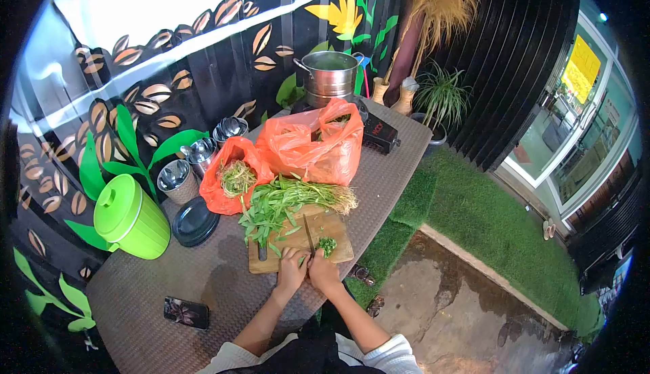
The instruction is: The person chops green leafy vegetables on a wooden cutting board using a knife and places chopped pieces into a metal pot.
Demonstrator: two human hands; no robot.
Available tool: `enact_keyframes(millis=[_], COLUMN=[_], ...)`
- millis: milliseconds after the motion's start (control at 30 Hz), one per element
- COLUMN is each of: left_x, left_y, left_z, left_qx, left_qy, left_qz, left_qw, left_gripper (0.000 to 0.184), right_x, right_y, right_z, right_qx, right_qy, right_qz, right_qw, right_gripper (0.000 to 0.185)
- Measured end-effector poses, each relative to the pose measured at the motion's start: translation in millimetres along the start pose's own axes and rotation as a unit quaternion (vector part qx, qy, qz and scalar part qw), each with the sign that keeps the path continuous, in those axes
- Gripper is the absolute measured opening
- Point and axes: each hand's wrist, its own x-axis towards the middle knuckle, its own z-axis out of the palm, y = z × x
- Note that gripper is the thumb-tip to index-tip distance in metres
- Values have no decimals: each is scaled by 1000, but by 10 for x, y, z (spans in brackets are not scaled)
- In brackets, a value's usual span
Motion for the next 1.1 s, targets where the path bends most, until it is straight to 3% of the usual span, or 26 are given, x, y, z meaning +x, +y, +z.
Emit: enact_keyframes(millis=[100, 200, 300, 533, 733, 933, 1100], left_x=[-10, -12, -21, 67, 78, 42, 133], left_y=[-3, 3, 8, 15, 19, -15, 1], left_z=[-30, -21, -27, 57, 72, 64, 68], left_qx=[-4, -11, -24, -46, -76, -45, -108], left_qy=[0, -6, -4, -6, -20, -28, -17], left_qz=[10, -5, -6, -39, -64, -6, -103], left_qw=[1000, 1000, 1000, 998, 995, 999, 989], left_gripper=[9, 8, 8, 5, 20, 19, 16], right_x=[-83, -151, -63, -78, -77, -103, -1], right_y=[20, -110, -59, 5, -22, 29, 7], right_z=[72, 129, 67, -114, 0, -29, 74], right_qx=[-58, -34, -24, -29, -32, -38, -27], right_qy=[44, 19, 58, 30, 62, 57, 53], right_qz=[-59, 43, 37, -15, -5, -32, 20], right_qw=[996, 998, 997, 999, 998, 997, 998], right_gripper=[27, 31, 30, 32, 32, 28, 30])
